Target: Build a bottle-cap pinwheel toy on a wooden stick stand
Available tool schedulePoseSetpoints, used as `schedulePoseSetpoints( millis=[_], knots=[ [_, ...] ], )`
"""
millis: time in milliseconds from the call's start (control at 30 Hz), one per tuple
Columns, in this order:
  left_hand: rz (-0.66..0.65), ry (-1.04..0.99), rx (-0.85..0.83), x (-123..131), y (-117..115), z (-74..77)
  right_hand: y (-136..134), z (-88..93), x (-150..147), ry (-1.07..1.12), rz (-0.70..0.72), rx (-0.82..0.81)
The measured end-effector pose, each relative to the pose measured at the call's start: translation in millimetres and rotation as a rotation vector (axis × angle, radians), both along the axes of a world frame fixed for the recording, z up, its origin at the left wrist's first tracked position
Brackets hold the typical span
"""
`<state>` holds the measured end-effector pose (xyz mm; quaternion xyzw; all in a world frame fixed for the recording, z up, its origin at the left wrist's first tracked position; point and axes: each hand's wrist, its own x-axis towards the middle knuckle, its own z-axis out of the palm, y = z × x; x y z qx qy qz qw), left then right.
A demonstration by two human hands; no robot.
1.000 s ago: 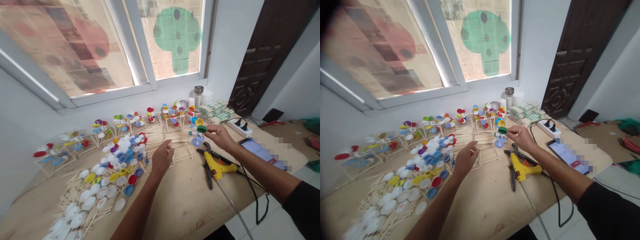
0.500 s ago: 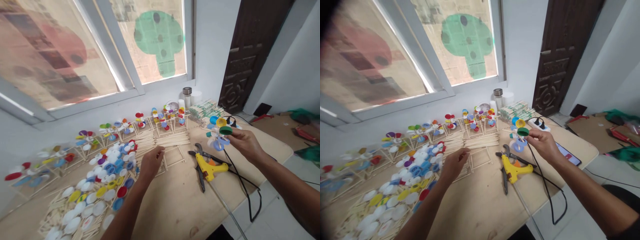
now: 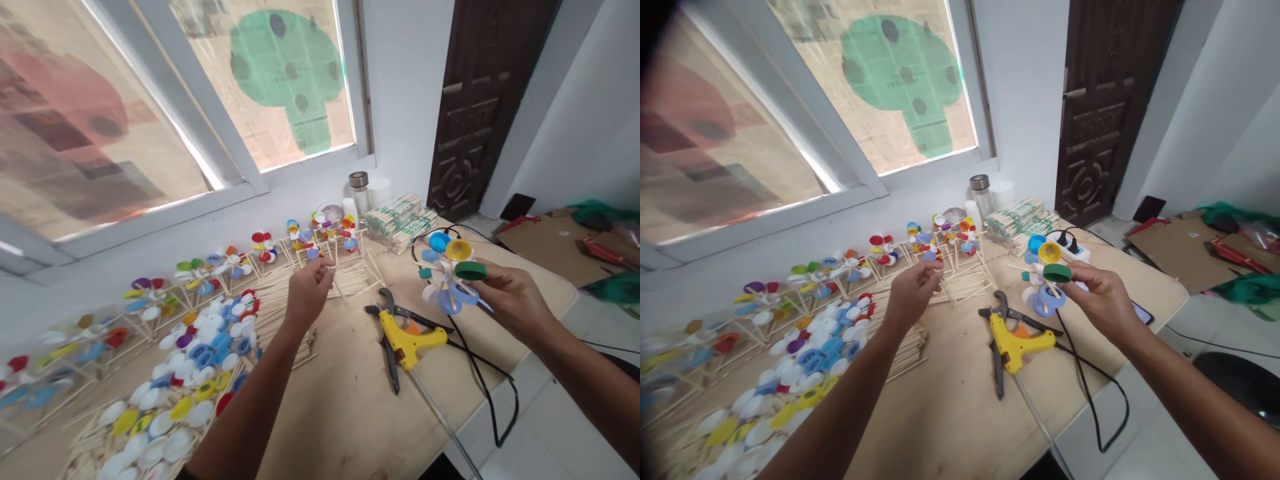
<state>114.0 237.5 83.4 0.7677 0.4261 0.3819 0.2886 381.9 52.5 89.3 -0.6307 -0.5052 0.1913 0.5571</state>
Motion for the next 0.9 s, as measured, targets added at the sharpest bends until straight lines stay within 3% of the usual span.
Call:
schedulePoseSetpoints(
  millis=[200, 400, 700, 900],
  knots=[
    [-0.02, -0.074, -0.003, 50.5, 21.8, -23.9, -7.6, -4.4, 8.0, 0.082, -0.001, -0.008],
    [0.001, -0.059, 0.029, 84.4, 41.1, -45.5, -12.2, 1.2, 12.0, 0.001, -0.021, -0.005],
    [0.061, 0.047, 0.049, 97.6, 52.2, -66.1, -11.5, 0.8, 13.3, -0.005, -0.044, -0.026],
    [0.106, 0.094, 0.061, 101.7, 57.1, -68.1, -6.9, 1.7, 11.4, 0.014, -0.052, -0.037]
  ],
)
